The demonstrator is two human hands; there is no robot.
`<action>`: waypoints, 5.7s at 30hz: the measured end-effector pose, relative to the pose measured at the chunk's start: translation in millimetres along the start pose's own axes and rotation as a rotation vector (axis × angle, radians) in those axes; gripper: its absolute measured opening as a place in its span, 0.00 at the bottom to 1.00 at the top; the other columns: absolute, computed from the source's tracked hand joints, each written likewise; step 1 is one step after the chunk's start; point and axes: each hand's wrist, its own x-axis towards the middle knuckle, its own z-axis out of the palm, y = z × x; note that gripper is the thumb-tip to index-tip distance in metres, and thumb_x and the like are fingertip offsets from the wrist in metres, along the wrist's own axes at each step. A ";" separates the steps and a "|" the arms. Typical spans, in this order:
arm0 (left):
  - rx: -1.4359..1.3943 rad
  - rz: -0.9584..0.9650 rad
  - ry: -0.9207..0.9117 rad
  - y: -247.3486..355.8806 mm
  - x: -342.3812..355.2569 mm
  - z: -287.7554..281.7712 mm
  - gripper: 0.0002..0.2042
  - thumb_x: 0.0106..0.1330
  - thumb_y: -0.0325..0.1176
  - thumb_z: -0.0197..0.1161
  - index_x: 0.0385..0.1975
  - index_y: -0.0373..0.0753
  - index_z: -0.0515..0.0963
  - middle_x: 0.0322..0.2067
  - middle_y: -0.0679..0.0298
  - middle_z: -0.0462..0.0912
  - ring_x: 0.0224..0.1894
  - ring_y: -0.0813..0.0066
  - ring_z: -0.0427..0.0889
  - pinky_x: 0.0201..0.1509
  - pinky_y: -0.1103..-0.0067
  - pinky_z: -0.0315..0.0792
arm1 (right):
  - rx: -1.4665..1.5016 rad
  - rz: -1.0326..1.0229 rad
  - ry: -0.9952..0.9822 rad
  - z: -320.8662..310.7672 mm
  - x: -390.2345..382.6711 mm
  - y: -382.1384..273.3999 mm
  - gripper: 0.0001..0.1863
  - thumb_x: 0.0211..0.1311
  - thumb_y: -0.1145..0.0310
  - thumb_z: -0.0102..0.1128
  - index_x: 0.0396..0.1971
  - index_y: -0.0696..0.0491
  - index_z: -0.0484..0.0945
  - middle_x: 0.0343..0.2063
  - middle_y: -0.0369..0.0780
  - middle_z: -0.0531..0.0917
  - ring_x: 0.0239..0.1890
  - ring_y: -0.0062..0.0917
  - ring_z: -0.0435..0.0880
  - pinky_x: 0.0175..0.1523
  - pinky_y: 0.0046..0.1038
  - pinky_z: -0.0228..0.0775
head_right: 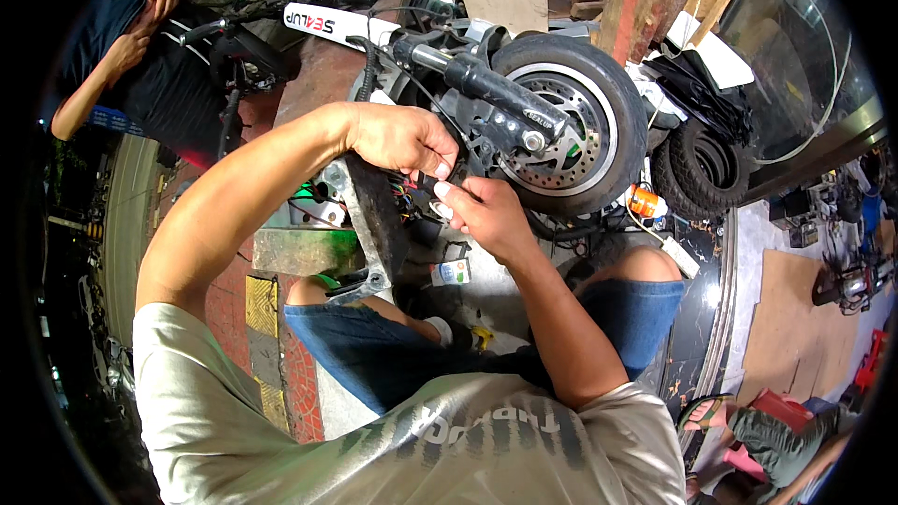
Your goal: The person manipulates the internal wiring and electronic components inside the base of an electric scooter, connecting small wire plugs and then fitting a plastic casing back onto the scooter body by hand.
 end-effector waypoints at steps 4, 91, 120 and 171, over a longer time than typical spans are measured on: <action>0.110 0.041 0.052 -11.6 -4.2 2.5 0.11 0.72 0.40 0.64 0.41 0.40 0.87 0.29 0.65 0.86 0.33 0.73 0.83 0.39 0.71 0.77 | -0.139 -0.206 0.024 7.5 2.0 6.1 0.24 0.73 0.52 0.67 0.27 0.59 0.83 0.18 0.35 0.82 0.23 0.17 0.80 0.32 0.24 0.70; -0.162 -0.298 0.051 -23.2 21.2 4.2 0.13 0.62 0.22 0.68 0.46 0.33 0.83 0.33 0.57 0.89 0.34 0.66 0.90 0.37 0.72 0.86 | -0.138 -0.578 0.256 45.0 -0.5 32.2 0.11 0.64 0.85 0.70 0.44 0.63 0.79 0.36 0.37 0.84 0.32 0.13 0.82 0.36 0.19 0.77; 0.659 -0.251 0.087 4.2 19.2 0.2 0.16 0.55 0.34 0.68 0.42 0.36 0.89 0.38 0.55 0.92 0.42 0.55 0.90 0.45 0.64 0.81 | -0.287 -0.597 0.323 54.7 -11.1 49.9 0.16 0.63 0.82 0.73 0.47 0.62 0.76 0.39 0.44 0.86 0.39 0.25 0.90 0.44 0.29 0.84; 0.267 -0.087 0.130 -7.2 -7.5 -7.0 0.35 0.54 0.37 0.80 0.63 0.30 0.77 0.48 0.48 0.88 0.53 0.55 0.87 0.59 0.66 0.79 | -0.001 -0.572 0.252 48.3 -2.8 57.2 0.12 0.67 0.76 0.73 0.46 0.60 0.82 0.36 0.41 0.89 0.36 0.18 0.85 0.44 0.25 0.79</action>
